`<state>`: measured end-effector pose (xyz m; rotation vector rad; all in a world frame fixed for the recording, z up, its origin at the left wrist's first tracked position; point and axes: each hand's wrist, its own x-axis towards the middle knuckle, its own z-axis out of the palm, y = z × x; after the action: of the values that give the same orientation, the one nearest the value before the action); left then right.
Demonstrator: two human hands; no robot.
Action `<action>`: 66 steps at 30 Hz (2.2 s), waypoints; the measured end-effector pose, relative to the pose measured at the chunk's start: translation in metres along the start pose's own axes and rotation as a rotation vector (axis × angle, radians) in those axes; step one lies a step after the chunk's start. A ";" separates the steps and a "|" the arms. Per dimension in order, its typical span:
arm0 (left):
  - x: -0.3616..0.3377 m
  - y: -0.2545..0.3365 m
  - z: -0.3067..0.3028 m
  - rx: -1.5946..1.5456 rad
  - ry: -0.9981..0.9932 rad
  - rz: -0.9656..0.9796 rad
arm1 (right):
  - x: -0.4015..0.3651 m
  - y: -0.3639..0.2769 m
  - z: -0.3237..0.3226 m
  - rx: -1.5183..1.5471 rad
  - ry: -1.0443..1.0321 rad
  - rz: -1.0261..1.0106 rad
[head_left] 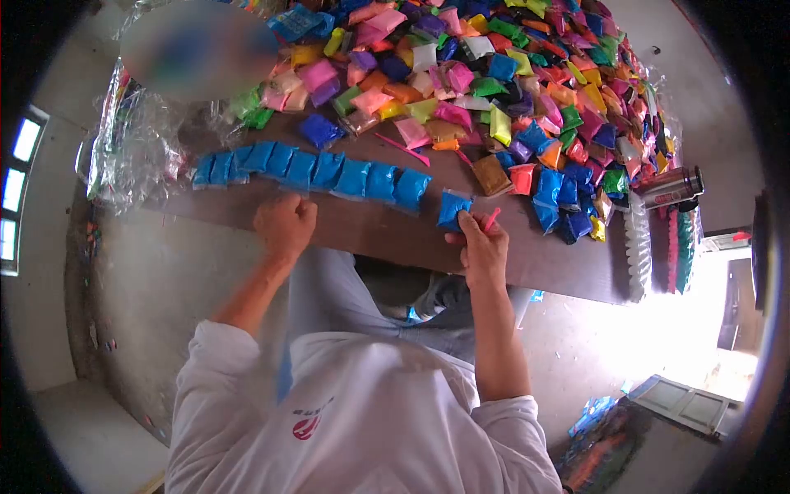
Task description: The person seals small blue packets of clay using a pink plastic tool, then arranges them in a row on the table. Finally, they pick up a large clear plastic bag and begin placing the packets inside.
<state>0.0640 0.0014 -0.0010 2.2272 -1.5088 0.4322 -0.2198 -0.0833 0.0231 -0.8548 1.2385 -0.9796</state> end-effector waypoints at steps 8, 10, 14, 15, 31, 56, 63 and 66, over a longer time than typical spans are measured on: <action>-0.001 -0.003 0.002 -0.102 0.001 0.019 | 0.000 -0.001 0.006 -0.061 0.008 -0.024; 0.000 0.000 0.000 -0.075 -0.012 -0.003 | 0.001 0.000 0.007 -0.055 0.009 -0.042; -0.003 -0.005 0.005 -0.084 -0.011 -0.002 | 0.003 0.002 0.008 -0.051 0.024 -0.064; -0.002 -0.005 0.005 -0.086 -0.010 0.001 | 0.001 -0.001 0.009 -0.067 0.024 -0.061; -0.005 -0.012 0.017 -0.069 0.000 0.021 | 0.060 -0.015 -0.048 -0.560 0.195 -0.597; 0.015 0.008 -0.027 -0.249 -0.158 -0.040 | 0.281 -0.203 0.046 -0.930 0.163 -1.247; 0.005 -0.001 -0.006 -0.151 -0.037 0.022 | 0.300 -0.198 0.130 -0.976 0.050 -1.277; 0.013 0.002 -0.013 -0.217 -0.094 0.010 | 0.297 -0.188 0.149 -1.237 -0.061 -1.062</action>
<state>0.0668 -0.0030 0.0165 2.0968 -1.5349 0.1600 -0.0810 -0.4274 0.1126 -2.6644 1.2660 -0.8612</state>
